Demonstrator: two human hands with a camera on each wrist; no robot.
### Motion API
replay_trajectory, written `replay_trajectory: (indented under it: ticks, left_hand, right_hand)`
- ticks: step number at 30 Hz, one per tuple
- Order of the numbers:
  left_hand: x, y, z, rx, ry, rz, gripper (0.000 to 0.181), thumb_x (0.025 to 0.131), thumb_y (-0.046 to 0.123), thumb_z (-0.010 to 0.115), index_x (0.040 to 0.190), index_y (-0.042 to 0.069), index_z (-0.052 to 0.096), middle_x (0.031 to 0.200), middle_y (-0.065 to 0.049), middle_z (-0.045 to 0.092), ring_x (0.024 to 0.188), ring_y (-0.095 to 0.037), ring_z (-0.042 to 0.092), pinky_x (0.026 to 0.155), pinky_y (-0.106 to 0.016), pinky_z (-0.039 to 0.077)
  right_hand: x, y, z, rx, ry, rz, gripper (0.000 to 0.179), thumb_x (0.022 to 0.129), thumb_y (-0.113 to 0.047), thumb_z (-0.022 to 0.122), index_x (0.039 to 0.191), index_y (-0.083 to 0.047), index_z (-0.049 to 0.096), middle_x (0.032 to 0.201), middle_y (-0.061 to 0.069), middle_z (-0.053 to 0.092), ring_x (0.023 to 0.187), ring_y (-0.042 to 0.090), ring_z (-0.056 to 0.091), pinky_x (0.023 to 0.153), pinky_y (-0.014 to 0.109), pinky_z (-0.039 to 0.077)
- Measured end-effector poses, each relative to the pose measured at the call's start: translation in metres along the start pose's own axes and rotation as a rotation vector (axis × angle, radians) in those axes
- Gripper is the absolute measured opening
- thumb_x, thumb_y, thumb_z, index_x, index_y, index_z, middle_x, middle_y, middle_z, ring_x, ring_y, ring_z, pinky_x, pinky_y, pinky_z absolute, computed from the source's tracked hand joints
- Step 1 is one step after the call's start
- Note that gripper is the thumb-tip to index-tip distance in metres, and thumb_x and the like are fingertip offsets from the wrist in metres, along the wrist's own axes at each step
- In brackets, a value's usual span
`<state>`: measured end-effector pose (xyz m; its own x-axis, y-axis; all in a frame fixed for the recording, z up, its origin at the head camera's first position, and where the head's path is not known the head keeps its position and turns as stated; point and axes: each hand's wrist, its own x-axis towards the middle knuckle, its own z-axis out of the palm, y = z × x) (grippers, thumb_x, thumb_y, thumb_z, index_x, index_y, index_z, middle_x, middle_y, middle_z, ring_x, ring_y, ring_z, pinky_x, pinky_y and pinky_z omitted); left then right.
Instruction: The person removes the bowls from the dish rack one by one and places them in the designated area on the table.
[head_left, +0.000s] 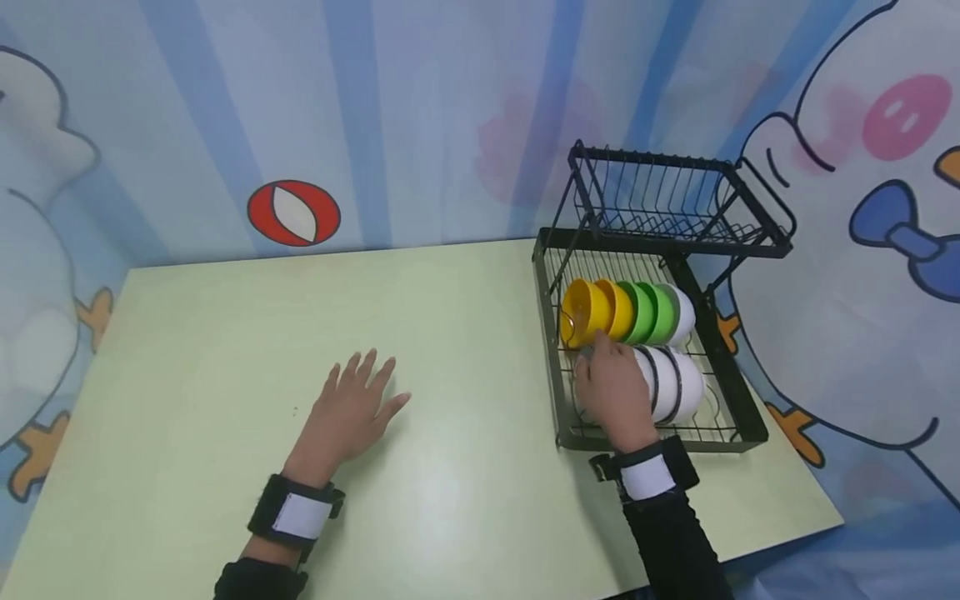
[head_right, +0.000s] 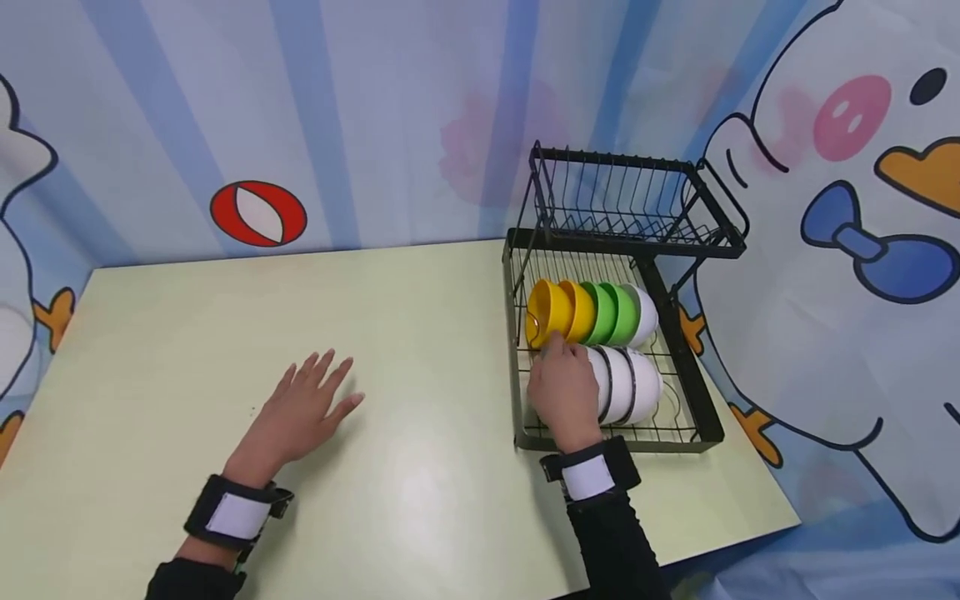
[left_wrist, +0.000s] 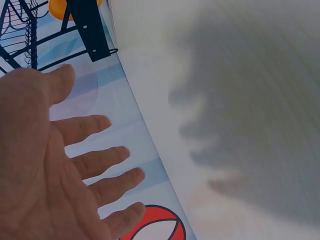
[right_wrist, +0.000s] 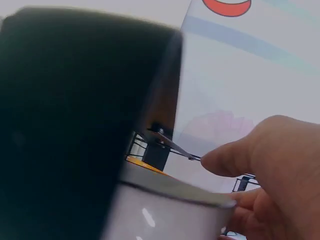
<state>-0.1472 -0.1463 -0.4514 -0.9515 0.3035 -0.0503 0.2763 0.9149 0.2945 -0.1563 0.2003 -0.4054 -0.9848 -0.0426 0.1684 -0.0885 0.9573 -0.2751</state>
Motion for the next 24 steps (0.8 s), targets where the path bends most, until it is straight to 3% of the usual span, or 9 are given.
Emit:
replay_trajectory:
  ticks: [7, 10, 13, 18, 20, 24]
  left_hand:
    - [-0.003, 0.001, 0.001, 0.001, 0.010, -0.031, 0.059, 0.104, 0.042, 0.046, 0.149, 0.005, 0.042, 0.154, -0.024, 0.042, 0.143, -0.044, 0.037, 0.120, -0.063, 0.026]
    - [-0.004, -0.001, 0.001, -0.016, 0.000, -0.059, 0.059, 0.104, 0.042, 0.045, 0.150, 0.005, 0.041, 0.153, -0.023, 0.042, 0.143, -0.044, 0.037, 0.118, -0.064, 0.029]
    - [-0.004, -0.001, 0.002, -0.039, -0.025, -0.088, 0.058, 0.104, 0.041, 0.046, 0.150, 0.006, 0.041, 0.154, -0.023, 0.041, 0.143, -0.045, 0.036, 0.115, -0.067, 0.030]
    - [-0.004, -0.004, 0.004, -0.059, -0.043, -0.111, 0.059, 0.104, 0.041, 0.046, 0.150, 0.006, 0.040, 0.155, -0.023, 0.039, 0.144, -0.046, 0.034, 0.113, -0.070, 0.030]
    - [-0.003, -0.005, 0.006, -0.064, -0.042, -0.114, 0.059, 0.104, 0.041, 0.046, 0.151, 0.007, 0.040, 0.155, -0.023, 0.039, 0.144, -0.046, 0.033, 0.113, -0.071, 0.030]
    - [0.001, -0.005, 0.004, -0.092, -0.048, -0.113, 0.059, 0.103, 0.041, 0.047, 0.151, 0.007, 0.039, 0.156, -0.023, 0.037, 0.145, -0.046, 0.032, 0.113, -0.072, 0.029]
  right_hand:
    - [0.000, 0.005, 0.008, 0.125, -0.020, -0.021, 0.049, 0.095, -0.006, 0.055, 0.139, 0.013, 0.040, 0.087, 0.028, 0.068, 0.112, 0.051, 0.058, 0.108, 0.058, 0.042]
    - [0.000, 0.005, 0.010, 0.142, -0.010, -0.033, 0.050, 0.094, -0.004, 0.056, 0.139, 0.012, 0.040, 0.080, 0.024, 0.067, 0.105, 0.048, 0.060, 0.106, 0.059, 0.042]
    - [-0.001, 0.004, 0.014, 0.112, 0.035, -0.057, 0.047, 0.090, 0.002, 0.057, 0.135, 0.012, 0.045, 0.075, 0.020, 0.064, 0.093, 0.045, 0.062, 0.098, 0.057, 0.046]
    - [-0.008, 0.001, 0.027, -0.034, 0.239, -0.095, 0.040, 0.083, 0.008, 0.061, 0.122, 0.003, 0.056, 0.077, 0.016, 0.065, 0.094, 0.045, 0.064, 0.069, 0.054, 0.057]
    - [-0.010, 0.000, 0.033, -0.093, 0.321, -0.098, 0.038, 0.080, 0.007, 0.063, 0.117, -0.002, 0.059, 0.079, 0.014, 0.067, 0.096, 0.045, 0.065, 0.053, 0.051, 0.054]
    - [-0.011, -0.001, 0.038, -0.148, 0.406, -0.074, 0.042, 0.075, 0.007, 0.070, 0.113, -0.008, 0.063, 0.089, 0.011, 0.073, 0.098, 0.040, 0.067, 0.043, 0.045, 0.050]
